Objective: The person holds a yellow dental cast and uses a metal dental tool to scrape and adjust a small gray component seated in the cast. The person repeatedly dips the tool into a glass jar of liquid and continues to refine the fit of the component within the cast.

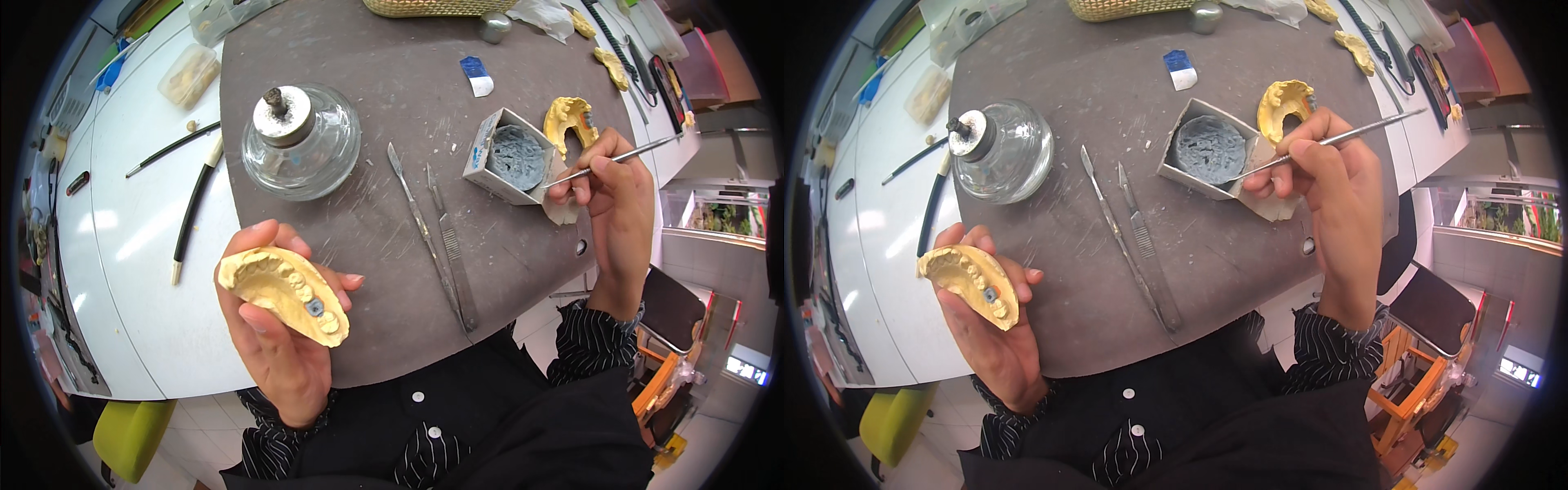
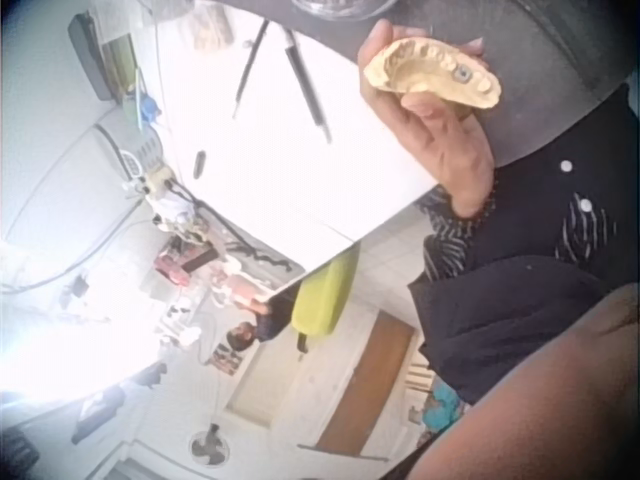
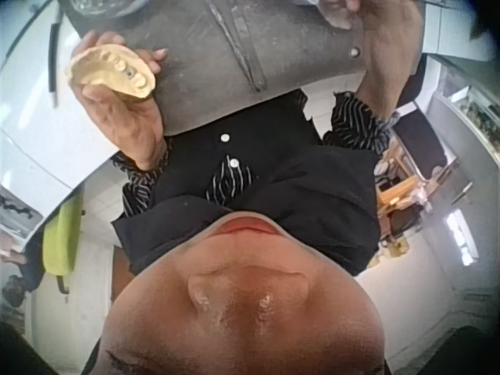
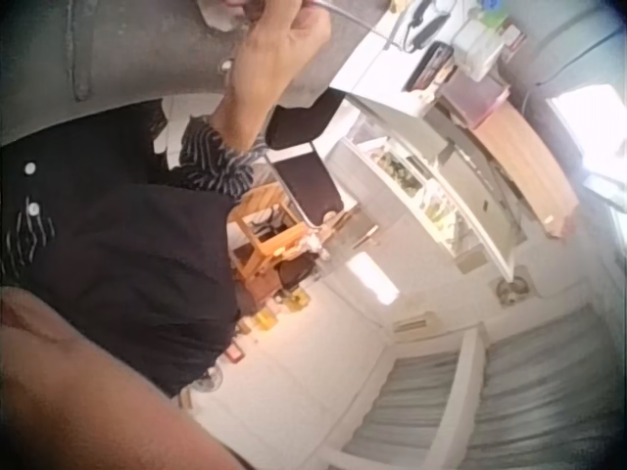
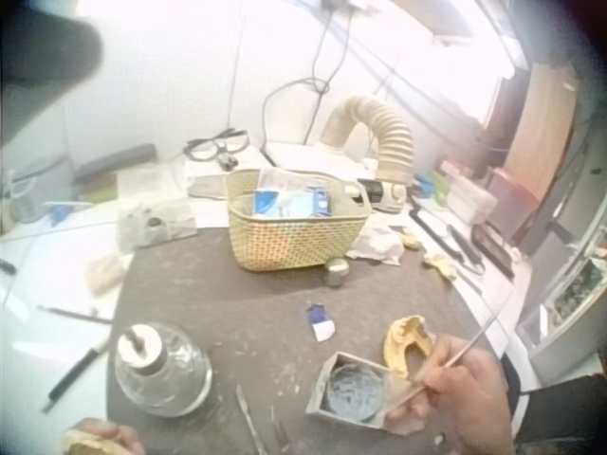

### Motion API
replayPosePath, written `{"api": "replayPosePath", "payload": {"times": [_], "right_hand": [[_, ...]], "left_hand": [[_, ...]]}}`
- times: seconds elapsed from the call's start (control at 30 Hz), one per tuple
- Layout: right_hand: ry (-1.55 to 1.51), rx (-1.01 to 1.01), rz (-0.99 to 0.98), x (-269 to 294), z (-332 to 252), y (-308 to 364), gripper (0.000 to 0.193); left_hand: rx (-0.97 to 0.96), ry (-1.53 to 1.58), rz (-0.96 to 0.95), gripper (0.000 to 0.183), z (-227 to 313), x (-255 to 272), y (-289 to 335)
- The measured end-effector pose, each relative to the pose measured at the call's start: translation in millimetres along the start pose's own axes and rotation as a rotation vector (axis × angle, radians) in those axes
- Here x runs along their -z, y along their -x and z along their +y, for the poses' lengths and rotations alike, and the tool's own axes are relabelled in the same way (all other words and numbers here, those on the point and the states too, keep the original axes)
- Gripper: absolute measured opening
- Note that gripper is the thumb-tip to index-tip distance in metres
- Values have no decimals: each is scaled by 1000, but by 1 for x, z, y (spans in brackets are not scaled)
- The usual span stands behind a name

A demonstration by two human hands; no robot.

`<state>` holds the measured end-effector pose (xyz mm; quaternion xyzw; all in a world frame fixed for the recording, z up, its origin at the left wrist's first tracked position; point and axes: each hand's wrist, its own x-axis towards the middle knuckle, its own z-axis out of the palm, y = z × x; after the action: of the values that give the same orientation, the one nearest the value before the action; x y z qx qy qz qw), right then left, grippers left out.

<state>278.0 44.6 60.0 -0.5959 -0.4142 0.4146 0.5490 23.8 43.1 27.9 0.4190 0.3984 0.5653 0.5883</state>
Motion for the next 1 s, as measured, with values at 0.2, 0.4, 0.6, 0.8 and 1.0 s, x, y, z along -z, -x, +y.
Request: {"api": "replayPosePath", "payload": {"times": [0.2, 0.4, 0.6, 0.8, 1.0], "right_hand": [[-32, 90, -10, -33, -21, 23, 17], [4, 184, -180, -80, -17, 43, 21], [37, 323, -266, -111, -14, 51, 15], [153, 600, -480, -113, -14, 49, 11], [266, 612, -663, -108, -22, 48, 14]], "left_hand": [[158, 18, -107, 59, 9, 3, 0], [305, 147, -127, 51, 10, 5, -2], [352, 321, -161, 44, 10, 13, 0], [360, 295, -194, 43, 12, 17, 2], [349, 247, -227, 45, 8, 20, 0]]}}
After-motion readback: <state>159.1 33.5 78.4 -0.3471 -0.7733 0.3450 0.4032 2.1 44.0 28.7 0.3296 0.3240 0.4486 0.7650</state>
